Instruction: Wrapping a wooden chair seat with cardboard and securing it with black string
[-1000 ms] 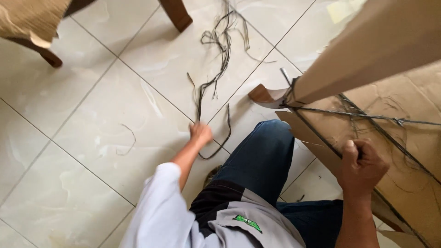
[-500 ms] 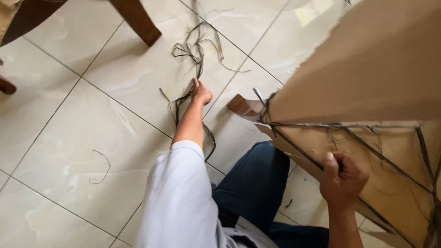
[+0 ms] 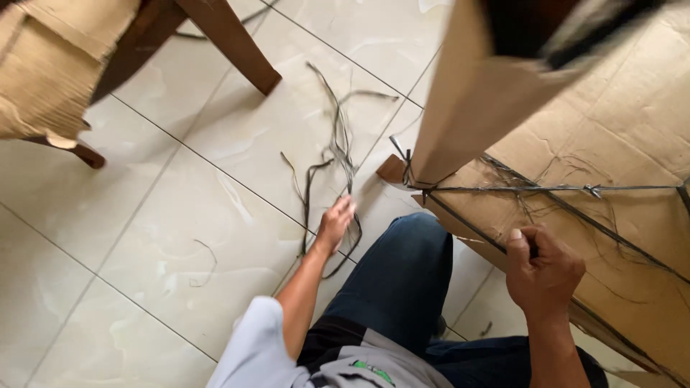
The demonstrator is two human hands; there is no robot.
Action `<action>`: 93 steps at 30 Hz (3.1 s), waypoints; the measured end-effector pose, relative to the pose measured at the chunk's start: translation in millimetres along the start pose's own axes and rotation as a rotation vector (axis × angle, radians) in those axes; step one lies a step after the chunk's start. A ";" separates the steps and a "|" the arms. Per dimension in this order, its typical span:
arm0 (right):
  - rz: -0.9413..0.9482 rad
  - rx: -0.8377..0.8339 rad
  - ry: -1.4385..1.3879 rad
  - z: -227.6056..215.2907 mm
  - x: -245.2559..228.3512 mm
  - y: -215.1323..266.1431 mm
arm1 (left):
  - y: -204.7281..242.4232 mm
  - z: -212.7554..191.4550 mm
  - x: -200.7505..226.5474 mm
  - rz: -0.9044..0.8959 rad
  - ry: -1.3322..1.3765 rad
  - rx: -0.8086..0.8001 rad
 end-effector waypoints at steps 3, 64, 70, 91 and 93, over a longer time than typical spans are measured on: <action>0.030 -0.010 0.017 -2.1 4.2 -2.5 | 25.8 -0.5 12.7 0.039 0.105 -0.056; 0.049 0.203 -0.475 -625.0 -274.5 -159.8 | 613.8 541.9 757.8 0.197 -0.004 -1.288; 0.271 0.189 -0.804 -612.3 -229.1 -181.6 | 531.7 533.6 782.5 0.226 0.006 -1.015; 0.748 0.174 -1.258 -538.1 -173.8 -153.6 | 531.0 569.1 644.9 0.717 -0.517 -0.515; 0.748 0.150 -1.239 -539.9 -167.3 -147.1 | 533.7 573.0 639.6 0.687 -0.555 -0.523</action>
Point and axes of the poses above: each hand's wrist, its own y-axis away from the middle knuckle, its own z-axis out of the palm, x = y × z, the point moved 8 cm from there along -y, towards the middle knuckle, and after that the axes turned 1 degree about x, right-handed, at the moved point
